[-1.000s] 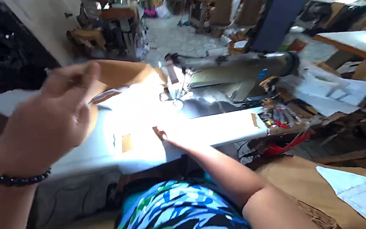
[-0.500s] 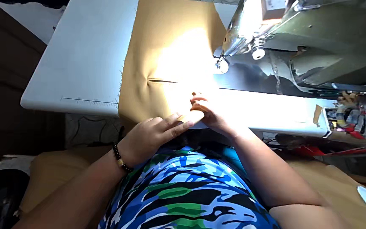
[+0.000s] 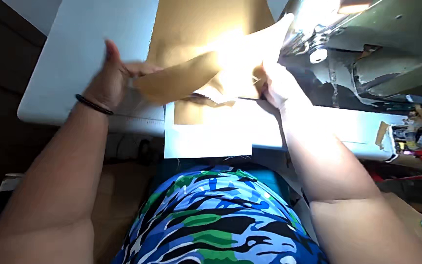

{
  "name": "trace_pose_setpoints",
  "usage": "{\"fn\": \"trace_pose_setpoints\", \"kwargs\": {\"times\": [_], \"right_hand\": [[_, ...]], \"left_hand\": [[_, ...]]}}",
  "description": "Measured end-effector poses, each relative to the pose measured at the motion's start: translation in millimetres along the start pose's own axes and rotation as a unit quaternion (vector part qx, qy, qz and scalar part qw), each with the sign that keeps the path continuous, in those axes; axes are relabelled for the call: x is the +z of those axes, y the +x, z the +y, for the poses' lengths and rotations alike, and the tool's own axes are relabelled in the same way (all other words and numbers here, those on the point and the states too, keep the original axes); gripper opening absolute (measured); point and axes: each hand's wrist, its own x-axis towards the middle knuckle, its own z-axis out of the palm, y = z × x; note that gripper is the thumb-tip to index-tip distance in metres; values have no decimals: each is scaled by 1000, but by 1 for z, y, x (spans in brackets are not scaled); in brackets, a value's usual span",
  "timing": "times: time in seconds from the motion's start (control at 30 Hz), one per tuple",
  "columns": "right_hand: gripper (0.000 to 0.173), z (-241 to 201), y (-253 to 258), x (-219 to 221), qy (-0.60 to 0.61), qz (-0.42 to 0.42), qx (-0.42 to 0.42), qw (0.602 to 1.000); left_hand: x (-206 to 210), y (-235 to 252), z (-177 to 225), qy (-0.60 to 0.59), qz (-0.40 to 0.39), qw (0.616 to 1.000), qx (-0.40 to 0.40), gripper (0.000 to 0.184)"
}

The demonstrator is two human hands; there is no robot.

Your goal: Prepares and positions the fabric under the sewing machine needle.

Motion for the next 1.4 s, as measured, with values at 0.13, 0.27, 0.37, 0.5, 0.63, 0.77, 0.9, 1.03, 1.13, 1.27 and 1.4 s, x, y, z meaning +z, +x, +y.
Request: {"fn": "trace_pose_setpoints", "kwargs": {"times": [0.13,0.27,0.37,0.5,0.63,0.77,0.9,1.03,1.13,1.27,1.4], "right_hand": [[38,20,-8,-4,-171,-116,-152,966],[35,19,-5,-6,-275,-120,-231,926],[23,4,3,-12,-297,-48,-237,924],[24,-15,12,-10,-109,-47,-58,991],[26,-17,14,-1,150,-38,31,987],[18,-17,5,10,200,-8,19,980],[39,-8,-13,14,105,-48,-83,990],[58,3,-45,22,-107,-65,-139,982],[40,13,-62,32,-205,-1,-57,977],[30,16,-47,27,-204,13,-130,970],[23,31,-38,25,-152,23,-178,972]], "left_hand": [[16,-7,-13,188,-38,978,-81,64],[18,-1,-12,249,25,965,-79,35],[16,4,-9,212,67,974,-46,31],[44,22,-6,15,125,992,-2,23],[71,36,10,-147,158,976,-32,15],[75,30,11,-199,126,972,22,26],[82,12,12,-113,117,984,70,84],[91,-27,10,66,176,980,69,60],[94,-42,-1,92,158,983,28,58],[94,-26,-3,99,143,984,34,53],[95,-20,-3,122,131,984,25,49]]}}
